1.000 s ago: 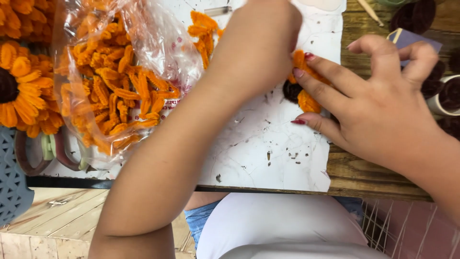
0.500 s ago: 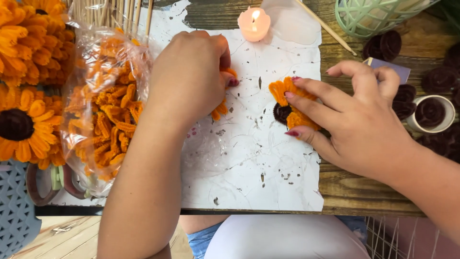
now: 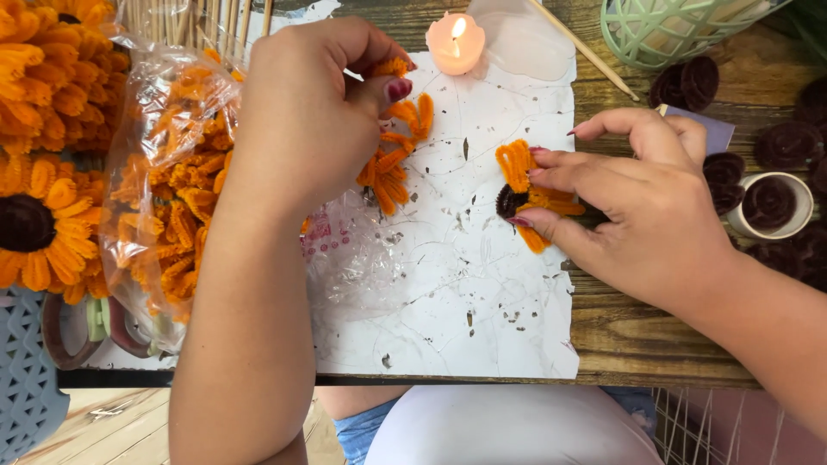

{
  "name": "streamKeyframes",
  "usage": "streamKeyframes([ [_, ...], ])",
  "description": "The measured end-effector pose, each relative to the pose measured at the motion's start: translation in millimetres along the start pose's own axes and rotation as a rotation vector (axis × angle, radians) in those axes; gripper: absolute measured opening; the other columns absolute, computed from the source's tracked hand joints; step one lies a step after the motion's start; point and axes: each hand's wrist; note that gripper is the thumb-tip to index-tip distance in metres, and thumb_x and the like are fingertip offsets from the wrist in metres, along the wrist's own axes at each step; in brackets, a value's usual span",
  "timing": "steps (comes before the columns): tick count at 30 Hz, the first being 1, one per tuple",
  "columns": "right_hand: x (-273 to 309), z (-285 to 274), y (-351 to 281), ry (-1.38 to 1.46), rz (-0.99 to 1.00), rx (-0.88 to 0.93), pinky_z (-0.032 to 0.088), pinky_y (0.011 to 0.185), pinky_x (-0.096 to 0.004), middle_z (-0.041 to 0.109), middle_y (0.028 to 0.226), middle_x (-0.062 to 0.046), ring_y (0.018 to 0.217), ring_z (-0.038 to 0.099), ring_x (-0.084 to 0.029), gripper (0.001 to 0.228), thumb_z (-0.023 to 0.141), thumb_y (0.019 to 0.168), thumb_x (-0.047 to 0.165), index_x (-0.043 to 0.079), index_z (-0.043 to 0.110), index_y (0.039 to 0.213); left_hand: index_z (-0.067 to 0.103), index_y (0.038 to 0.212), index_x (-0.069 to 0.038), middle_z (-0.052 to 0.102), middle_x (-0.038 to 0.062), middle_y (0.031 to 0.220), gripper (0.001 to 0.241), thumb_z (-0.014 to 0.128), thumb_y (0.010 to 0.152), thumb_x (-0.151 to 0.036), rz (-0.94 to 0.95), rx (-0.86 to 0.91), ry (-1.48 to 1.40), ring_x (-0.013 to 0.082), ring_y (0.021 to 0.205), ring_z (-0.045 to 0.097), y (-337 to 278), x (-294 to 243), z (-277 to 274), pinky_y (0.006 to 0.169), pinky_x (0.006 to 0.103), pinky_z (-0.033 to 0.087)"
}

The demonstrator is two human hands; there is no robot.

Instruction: The person assembles a decorative flower by melting the ends of orange pipe cleaners over a candle flame and pressing them into a dark circular center on a sheet of paper.

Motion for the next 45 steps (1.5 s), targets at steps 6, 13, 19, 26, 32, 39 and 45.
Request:
streamKeyframes([
  [6,-2.6,4.0,-7.1,-0.012,0.074,-0.035,0.035,0.106,-0.045,0.066,0.124,-0.021,0.117,0.064,-0.026,0.045,0.1,0.079,0.036,0.008,0.077,0.106,0.071,0.083,-0.015,0.056,-0.007,0.065,0.019,0.086,0.094,-0.015,-0.1,0.088,-0.249,0.0027,0.057,0.049,-3.8,-14.3,-1.9,0.048,0.0216,0.042],
  [13,-0.7,-3.2,1.4,-0.052,0.02,0.012,0.032,0.099,-0.052,0.069,0.094,0.004,0.116,0.058,-0.03,0.048,0.094,0.085,0.039,0.013,0.078,0.123,0.073,0.107,-0.015,0.05,-0.008,0.068,0.029,0.087,0.085,-0.004,-0.029,0.21,-0.507,0.0018,0.059,0.04,-6.9,-23.1,26.4,0.053,0.0196,0.036],
  [19,16.1,-14.9,8.0,0.111,-0.02,-0.112,0.046,0.089,-0.04,0.075,0.102,-0.012,0.099,0.05,-0.036,0.035,0.083,0.093,0.025,-0.005,0.079,0.111,0.074,0.081,-0.006,0.078,0.006,0.073,0.011,0.085,0.079,-0.008,-0.151,0.191,-0.828,0.0074,0.063,0.071,-16.0,-47.8,41.1,0.058,0.0189,0.058],
  [26,14.9,-18.2,3.5,0.449,0.241,-0.038,0.046,0.094,-0.035,0.071,0.093,-0.004,0.096,0.054,-0.026,0.01,0.07,0.099,0.008,0.0,0.074,0.101,0.073,0.082,-0.005,0.071,0.007,0.067,0.009,0.081,0.084,-0.01,-0.171,0.308,-0.912,0.0093,0.057,0.061,-24.5,-55.5,46.5,0.054,0.0213,0.052],
  [32,15.4,-23.5,9.0,0.436,0.252,0.069,0.046,0.084,-0.032,0.059,0.072,0.002,0.088,0.049,-0.022,0.019,0.066,0.1,0.015,0.007,0.069,0.084,0.071,0.082,-0.012,0.07,-0.001,0.084,0.011,0.081,0.086,-0.01,0.121,0.231,-0.666,0.0079,0.069,0.061,-27.6,-49.9,56.0,0.062,0.0213,0.052],
  [39,8.3,-25.3,5.8,0.382,0.22,0.141,0.046,0.086,-0.034,0.056,0.073,0.001,0.092,0.048,-0.025,0.016,0.064,0.101,0.014,0.008,0.067,0.086,0.06,0.128,-0.014,0.057,-0.003,0.079,0.033,0.064,0.097,-0.002,0.173,0.39,-0.691,0.0069,0.072,0.054,-29.5,-52.9,47.0,0.072,0.0212,0.048],
  [45,0.8,-23.5,6.8,0.405,0.224,0.227,0.045,0.091,-0.034,0.064,0.077,0.004,0.09,0.049,-0.022,0.012,0.067,0.099,0.018,0.012,0.072,0.09,0.076,0.11,-0.016,0.08,-0.001,0.098,0.02,0.07,0.094,-0.006,0.453,0.308,-0.381,0.0143,0.09,0.074,-22.9,-41.2,48.6,0.08,0.0259,0.056],
])
Point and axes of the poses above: each hand's wrist, its own y-axis towards the middle knuckle, its own z-axis out of the palm, x = y × z
